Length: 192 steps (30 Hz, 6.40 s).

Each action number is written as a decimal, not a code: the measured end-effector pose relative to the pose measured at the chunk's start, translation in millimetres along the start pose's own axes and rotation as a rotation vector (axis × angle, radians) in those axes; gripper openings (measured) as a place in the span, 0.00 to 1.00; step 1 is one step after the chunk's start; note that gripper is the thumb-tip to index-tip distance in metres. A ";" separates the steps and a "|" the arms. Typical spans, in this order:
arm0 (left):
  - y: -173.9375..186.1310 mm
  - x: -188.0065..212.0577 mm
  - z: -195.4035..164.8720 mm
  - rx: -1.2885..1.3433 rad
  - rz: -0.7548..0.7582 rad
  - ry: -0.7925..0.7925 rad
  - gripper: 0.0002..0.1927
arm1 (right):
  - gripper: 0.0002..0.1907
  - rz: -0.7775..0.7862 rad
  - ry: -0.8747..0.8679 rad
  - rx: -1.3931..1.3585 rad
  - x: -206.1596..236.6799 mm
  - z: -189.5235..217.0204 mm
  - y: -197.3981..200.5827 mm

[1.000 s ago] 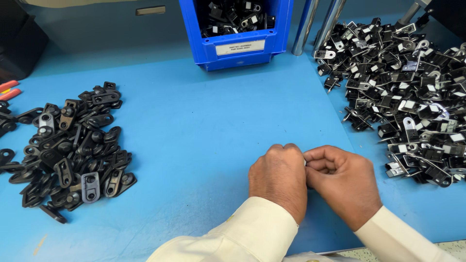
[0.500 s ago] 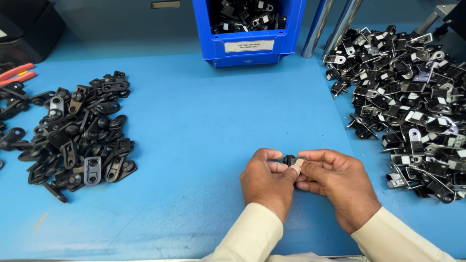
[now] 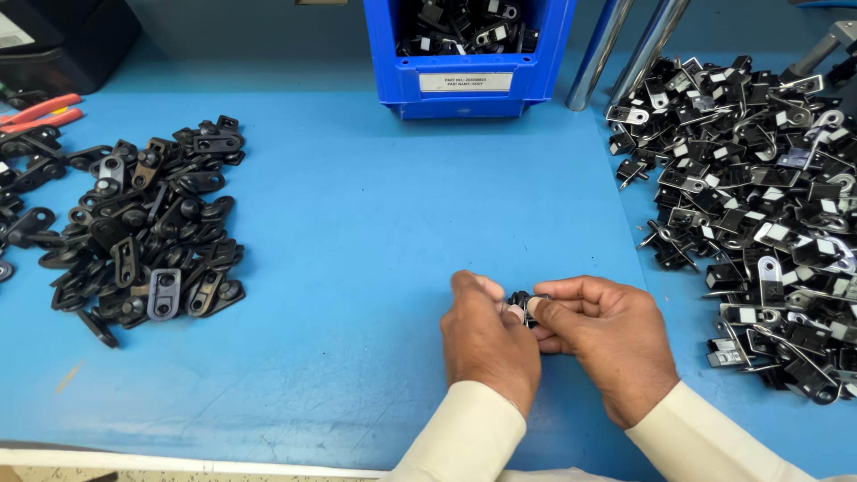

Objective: The person picks small black plastic bracket parts and metal inserts from piles on a blue workbench, fits the parts together by hand, and places the assembled pieces into a blue bin, repeating the cycle continuously.

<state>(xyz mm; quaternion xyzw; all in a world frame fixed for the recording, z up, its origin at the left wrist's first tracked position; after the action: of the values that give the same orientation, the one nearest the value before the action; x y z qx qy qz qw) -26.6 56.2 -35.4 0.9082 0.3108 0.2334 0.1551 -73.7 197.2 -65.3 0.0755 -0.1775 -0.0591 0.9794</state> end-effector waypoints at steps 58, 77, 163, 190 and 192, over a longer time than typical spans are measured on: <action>17.2 -25.2 -11.3 0.412 0.324 0.093 0.22 | 0.10 0.293 -0.180 -0.070 -5.3 -9.1 -9.4; 35.8 -47.1 -6.2 0.488 0.163 0.306 0.18 | 0.09 -0.140 0.792 0.443 43.6 53.8 -39.7; 34.4 -40.2 -7.5 0.168 0.188 -0.109 0.21 | 0.10 -0.035 -0.276 -0.271 -16.8 10.0 -26.0; 220.8 -149.6 21.8 -0.284 -0.603 -0.499 0.06 | 0.06 0.131 0.228 0.067 -38.3 44.7 -61.5; 251.6 -171.3 9.1 -0.423 -0.661 -0.516 0.07 | 0.09 0.030 0.167 0.128 -14.2 8.4 -38.5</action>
<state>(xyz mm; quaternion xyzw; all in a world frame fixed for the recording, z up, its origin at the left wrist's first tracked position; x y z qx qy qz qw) -17.6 -245.1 8.2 0.7374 0.4802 -0.0037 0.4750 -93.4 160.3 -68.9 0.1399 -0.0996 -0.0266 0.9848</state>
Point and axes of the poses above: each hand's wrist, its own x-axis away from the middle knuckle, its own y-axis out of the back of the hand, z = x × y, the point moved 6 cm from there along -x, towards the middle knuckle, and after that the axes turned 12 degrees about -z, right-handed, at the moved point
